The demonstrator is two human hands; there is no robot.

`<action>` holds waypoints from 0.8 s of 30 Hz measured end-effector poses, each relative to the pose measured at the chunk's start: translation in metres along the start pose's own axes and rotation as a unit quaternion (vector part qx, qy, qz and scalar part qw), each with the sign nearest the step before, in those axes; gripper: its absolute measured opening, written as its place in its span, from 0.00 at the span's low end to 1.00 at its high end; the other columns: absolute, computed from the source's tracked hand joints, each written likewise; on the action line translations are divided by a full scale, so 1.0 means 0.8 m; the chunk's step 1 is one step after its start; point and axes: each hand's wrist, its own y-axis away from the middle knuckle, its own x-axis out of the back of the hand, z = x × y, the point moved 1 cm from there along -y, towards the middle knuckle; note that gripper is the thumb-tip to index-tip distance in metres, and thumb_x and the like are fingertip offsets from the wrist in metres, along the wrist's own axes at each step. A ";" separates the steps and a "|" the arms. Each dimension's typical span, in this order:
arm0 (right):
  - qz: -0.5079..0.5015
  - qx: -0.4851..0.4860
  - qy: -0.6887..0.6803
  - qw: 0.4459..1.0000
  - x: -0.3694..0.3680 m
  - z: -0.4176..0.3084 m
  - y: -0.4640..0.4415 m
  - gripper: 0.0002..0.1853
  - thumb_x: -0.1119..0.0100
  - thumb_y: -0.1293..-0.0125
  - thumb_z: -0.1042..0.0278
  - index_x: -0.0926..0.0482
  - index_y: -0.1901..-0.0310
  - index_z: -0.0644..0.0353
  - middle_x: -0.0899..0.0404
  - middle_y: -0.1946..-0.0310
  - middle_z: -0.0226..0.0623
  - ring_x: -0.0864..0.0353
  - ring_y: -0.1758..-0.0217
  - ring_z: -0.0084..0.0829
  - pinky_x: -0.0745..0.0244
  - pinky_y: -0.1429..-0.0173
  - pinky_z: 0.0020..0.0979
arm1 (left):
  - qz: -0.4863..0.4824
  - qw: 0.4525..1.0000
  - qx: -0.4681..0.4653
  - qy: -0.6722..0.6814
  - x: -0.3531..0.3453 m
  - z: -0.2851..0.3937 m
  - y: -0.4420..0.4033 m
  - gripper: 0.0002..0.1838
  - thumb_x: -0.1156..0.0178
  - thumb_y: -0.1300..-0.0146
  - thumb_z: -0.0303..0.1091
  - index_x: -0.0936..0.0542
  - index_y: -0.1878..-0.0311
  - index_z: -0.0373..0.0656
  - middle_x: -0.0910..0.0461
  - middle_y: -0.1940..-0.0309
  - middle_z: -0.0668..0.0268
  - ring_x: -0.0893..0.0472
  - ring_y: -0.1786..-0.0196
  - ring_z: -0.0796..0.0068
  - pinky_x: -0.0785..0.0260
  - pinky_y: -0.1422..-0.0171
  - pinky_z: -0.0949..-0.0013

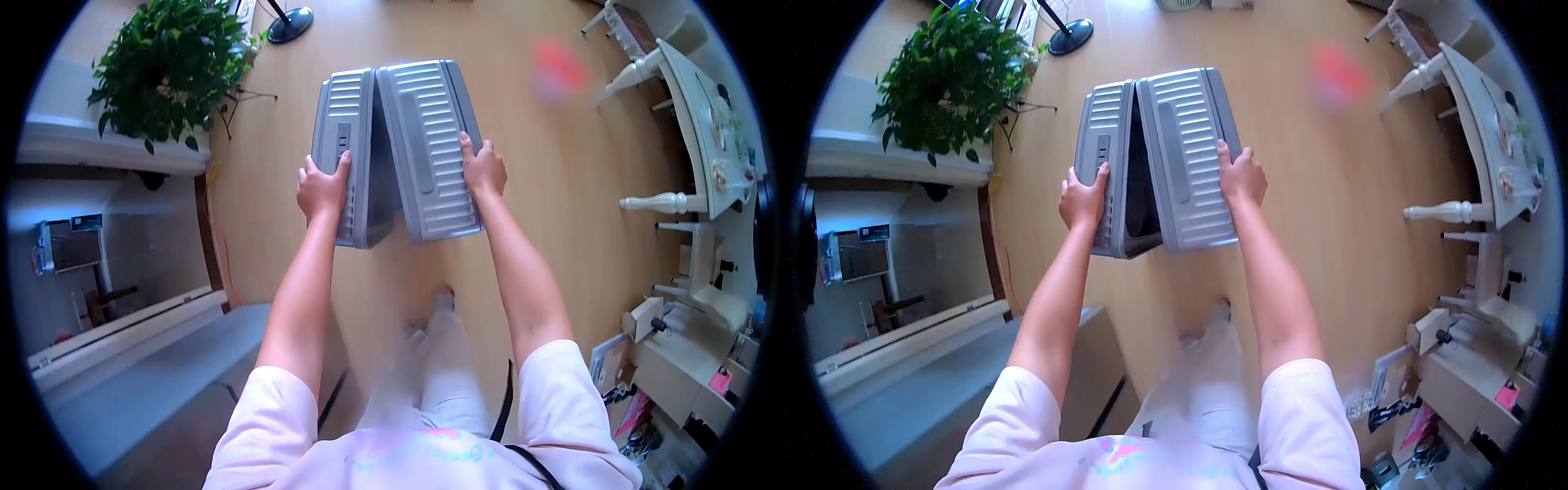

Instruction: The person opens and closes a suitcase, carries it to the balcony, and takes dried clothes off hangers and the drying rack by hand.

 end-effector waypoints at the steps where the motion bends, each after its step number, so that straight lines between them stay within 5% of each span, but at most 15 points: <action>1: 0.001 -0.003 -0.006 1.000 -0.006 -0.019 -0.016 0.43 0.59 0.30 0.25 0.24 0.45 0.67 0.15 0.61 0.59 0.14 0.53 0.58 0.20 0.49 0.54 | -0.006 1.000 0.011 -0.001 0.000 0.005 -0.023 0.55 0.42 0.47 0.79 0.27 0.33 0.36 0.20 0.45 0.48 0.18 0.43 0.48 0.25 0.40 0.52; 24: -0.038 0.019 -0.029 0.999 -0.115 -0.534 -0.669 0.44 0.62 0.29 0.26 0.26 0.40 0.67 0.17 0.51 0.60 0.17 0.44 0.57 0.24 0.41 0.53 | 0.029 0.992 0.122 0.020 -0.066 0.367 -0.723 0.53 0.41 0.47 0.78 0.27 0.37 0.33 0.17 0.51 0.45 0.17 0.47 0.46 0.25 0.42 0.51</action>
